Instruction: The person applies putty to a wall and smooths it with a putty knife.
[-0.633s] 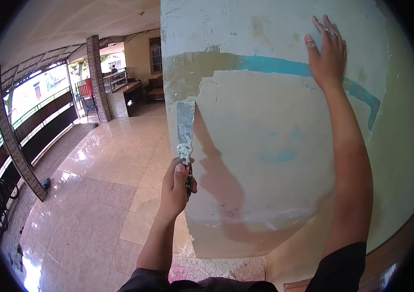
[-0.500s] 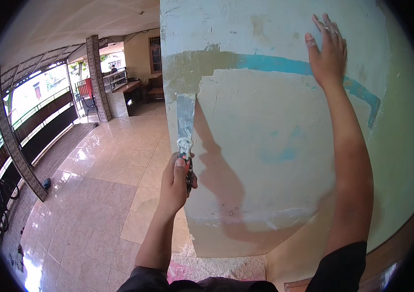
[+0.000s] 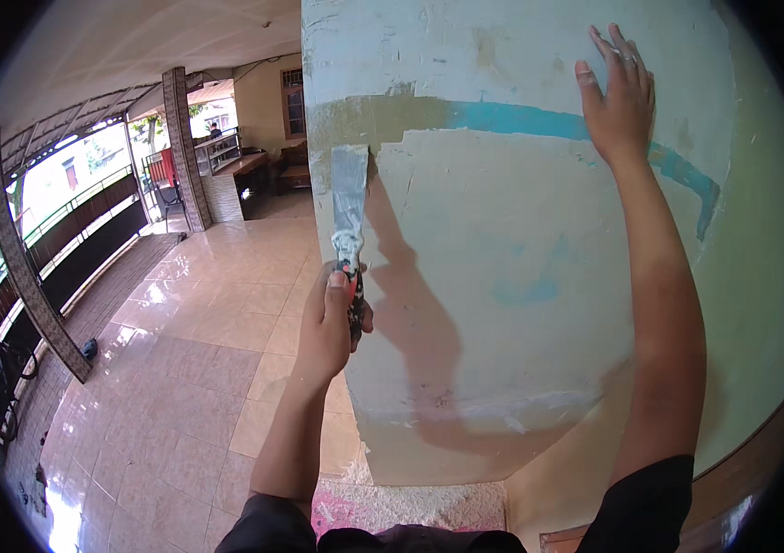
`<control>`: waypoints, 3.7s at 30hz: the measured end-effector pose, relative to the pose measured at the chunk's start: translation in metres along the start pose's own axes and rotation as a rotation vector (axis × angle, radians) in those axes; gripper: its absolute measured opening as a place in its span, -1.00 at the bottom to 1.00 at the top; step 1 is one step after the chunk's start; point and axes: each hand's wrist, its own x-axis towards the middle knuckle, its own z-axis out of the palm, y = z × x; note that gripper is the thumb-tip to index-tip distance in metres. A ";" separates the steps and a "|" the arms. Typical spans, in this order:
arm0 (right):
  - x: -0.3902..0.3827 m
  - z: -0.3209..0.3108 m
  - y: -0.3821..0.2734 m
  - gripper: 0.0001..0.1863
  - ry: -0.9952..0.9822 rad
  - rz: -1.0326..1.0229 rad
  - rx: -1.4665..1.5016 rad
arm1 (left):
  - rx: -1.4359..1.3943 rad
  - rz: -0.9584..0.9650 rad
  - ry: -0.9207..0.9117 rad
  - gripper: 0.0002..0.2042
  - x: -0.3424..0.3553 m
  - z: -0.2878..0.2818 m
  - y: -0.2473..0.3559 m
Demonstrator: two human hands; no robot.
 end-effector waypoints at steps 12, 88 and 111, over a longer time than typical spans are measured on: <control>0.000 0.003 0.005 -0.50 0.002 0.001 -0.007 | -0.020 0.006 -0.043 -0.53 0.003 0.005 0.000; -0.001 0.001 0.002 -0.48 0.000 0.022 0.022 | 0.022 0.035 -0.186 -0.59 0.011 0.051 0.008; 0.009 -0.037 -0.015 -0.43 -0.253 0.223 0.099 | 0.049 -0.050 -0.117 -0.53 0.006 0.087 0.038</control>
